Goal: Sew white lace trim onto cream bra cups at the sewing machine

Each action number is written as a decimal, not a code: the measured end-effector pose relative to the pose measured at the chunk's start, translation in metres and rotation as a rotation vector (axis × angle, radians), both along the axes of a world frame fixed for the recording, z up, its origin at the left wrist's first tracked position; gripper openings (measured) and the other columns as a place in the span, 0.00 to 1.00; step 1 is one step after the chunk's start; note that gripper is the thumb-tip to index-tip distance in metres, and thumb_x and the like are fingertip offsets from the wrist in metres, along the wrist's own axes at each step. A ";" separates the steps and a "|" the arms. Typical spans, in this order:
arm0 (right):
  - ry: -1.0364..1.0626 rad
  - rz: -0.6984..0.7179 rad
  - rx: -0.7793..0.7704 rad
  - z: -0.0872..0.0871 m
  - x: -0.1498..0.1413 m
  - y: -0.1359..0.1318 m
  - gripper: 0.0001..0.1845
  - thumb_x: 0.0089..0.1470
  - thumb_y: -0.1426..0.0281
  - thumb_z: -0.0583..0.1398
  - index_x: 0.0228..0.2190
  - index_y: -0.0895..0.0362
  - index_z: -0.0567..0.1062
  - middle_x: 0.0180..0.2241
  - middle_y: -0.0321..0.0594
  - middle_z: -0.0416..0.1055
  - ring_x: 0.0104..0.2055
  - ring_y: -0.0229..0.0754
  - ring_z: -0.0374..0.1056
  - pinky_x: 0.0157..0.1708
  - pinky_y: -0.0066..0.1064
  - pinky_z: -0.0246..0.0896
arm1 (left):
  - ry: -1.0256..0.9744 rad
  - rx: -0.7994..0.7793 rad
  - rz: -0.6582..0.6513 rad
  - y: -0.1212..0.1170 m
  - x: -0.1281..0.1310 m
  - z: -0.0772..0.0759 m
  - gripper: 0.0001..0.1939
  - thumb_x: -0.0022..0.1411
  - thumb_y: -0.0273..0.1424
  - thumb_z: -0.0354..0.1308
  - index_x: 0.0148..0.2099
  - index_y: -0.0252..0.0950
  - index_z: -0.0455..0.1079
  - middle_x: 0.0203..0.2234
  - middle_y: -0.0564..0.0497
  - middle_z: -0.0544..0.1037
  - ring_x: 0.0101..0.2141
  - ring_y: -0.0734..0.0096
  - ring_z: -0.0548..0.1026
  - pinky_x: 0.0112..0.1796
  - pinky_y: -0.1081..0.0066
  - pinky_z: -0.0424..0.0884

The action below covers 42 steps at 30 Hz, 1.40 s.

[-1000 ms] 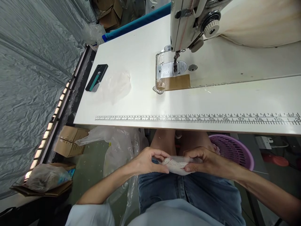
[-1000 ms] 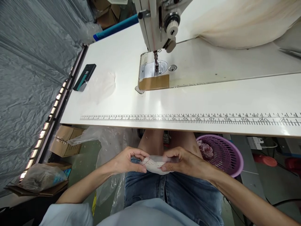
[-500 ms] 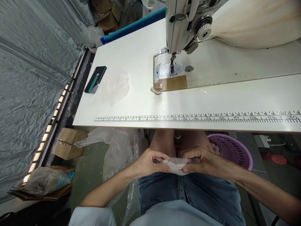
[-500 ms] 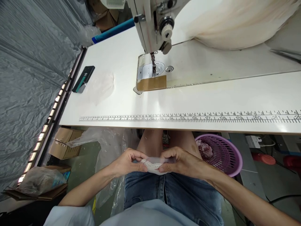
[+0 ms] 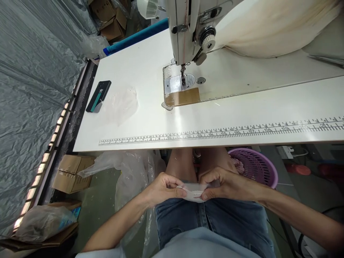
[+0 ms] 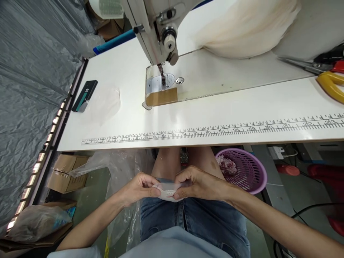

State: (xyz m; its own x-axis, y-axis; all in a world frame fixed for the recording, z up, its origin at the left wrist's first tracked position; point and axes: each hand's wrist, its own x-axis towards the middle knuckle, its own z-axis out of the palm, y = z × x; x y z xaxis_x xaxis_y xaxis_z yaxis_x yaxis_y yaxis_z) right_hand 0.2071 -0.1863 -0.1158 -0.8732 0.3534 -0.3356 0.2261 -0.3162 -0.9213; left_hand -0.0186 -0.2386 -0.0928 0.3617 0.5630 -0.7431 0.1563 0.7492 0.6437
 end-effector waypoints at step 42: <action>0.065 -0.618 0.524 0.075 0.049 0.028 0.17 0.59 0.57 0.52 0.28 0.56 0.69 0.35 0.43 0.72 0.36 0.43 0.66 0.36 0.32 0.60 | 1.287 1.335 -0.103 0.157 -0.008 0.145 0.11 0.55 0.31 0.58 0.40 0.32 0.73 0.42 0.37 0.73 0.48 0.48 0.66 0.42 0.60 0.61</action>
State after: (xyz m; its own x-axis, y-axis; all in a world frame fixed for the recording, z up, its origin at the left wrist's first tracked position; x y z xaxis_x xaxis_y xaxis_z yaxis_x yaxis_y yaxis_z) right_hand 0.2559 -0.1586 -0.0406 -0.4810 0.8752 0.0519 0.0931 0.1098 -0.9896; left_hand -0.0265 -0.0811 0.0520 0.0711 0.9485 0.3088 0.9729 -0.1341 0.1881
